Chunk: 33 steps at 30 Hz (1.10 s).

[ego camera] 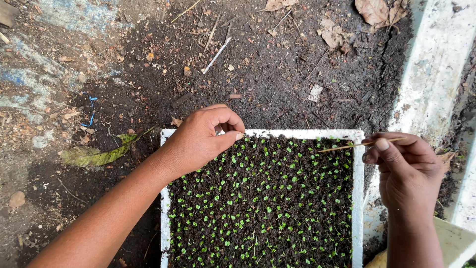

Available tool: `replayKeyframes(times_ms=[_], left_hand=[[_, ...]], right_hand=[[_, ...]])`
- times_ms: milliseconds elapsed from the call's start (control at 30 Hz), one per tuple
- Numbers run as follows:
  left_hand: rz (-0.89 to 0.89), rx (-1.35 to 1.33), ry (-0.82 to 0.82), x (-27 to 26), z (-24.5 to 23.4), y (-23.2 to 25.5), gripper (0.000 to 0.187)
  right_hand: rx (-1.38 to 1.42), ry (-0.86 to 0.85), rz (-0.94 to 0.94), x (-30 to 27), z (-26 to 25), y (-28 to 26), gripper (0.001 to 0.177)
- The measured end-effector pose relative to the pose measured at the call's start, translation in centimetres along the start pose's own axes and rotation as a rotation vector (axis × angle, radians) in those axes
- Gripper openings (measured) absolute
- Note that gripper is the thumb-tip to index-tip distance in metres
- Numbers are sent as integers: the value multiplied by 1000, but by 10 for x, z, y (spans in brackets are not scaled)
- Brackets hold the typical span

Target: The person uses a thin stick and their fingers to pick individual seedlings from a dense tray and transplant them into a second tray containing soil.

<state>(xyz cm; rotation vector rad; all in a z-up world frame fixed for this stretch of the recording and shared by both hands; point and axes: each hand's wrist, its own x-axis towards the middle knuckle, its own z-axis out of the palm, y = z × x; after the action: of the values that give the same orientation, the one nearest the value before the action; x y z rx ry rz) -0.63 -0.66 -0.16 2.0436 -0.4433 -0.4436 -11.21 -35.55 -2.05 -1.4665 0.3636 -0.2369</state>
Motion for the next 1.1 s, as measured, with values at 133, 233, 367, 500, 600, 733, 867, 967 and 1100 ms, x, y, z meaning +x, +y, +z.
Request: replayKeyframes(times_ms=[133, 233, 367, 500, 600, 733, 867, 967, 1100], left_hand=[[-74, -14, -2, -4, -1, -2, 7], [-71, -56, -5, -9, -5, 2, 7], [-61, -30, -19, -15, -12, 8, 5], [40, -23, -2, -23, -16, 8, 7], [128, 26, 5, -31, -21, 7, 9], [156, 9, -13, -43, -26, 9, 11], [143, 41, -38, -56, -30, 17, 8], [67, 21, -78, -63, -27, 25, 7], [-29, 18, -140, -65, -15, 37, 6]], right_hand=[[2, -7, -3, 1, -2, 2, 9], [-59, 4, 8, -1, -2, 0, 6], [-123, -8, 21, 3, -21, 19, 8], [-261, -44, 92, 12, -46, 46, 23], [-259, -83, 75, 13, -57, 60, 20], [-279, -48, 71, 3, -33, 38, 17], [-235, -79, 61, -10, -26, 22, 16], [-218, -77, 55, -39, -19, 1, 16], [-209, -96, 11, -99, -18, -27, 19]])
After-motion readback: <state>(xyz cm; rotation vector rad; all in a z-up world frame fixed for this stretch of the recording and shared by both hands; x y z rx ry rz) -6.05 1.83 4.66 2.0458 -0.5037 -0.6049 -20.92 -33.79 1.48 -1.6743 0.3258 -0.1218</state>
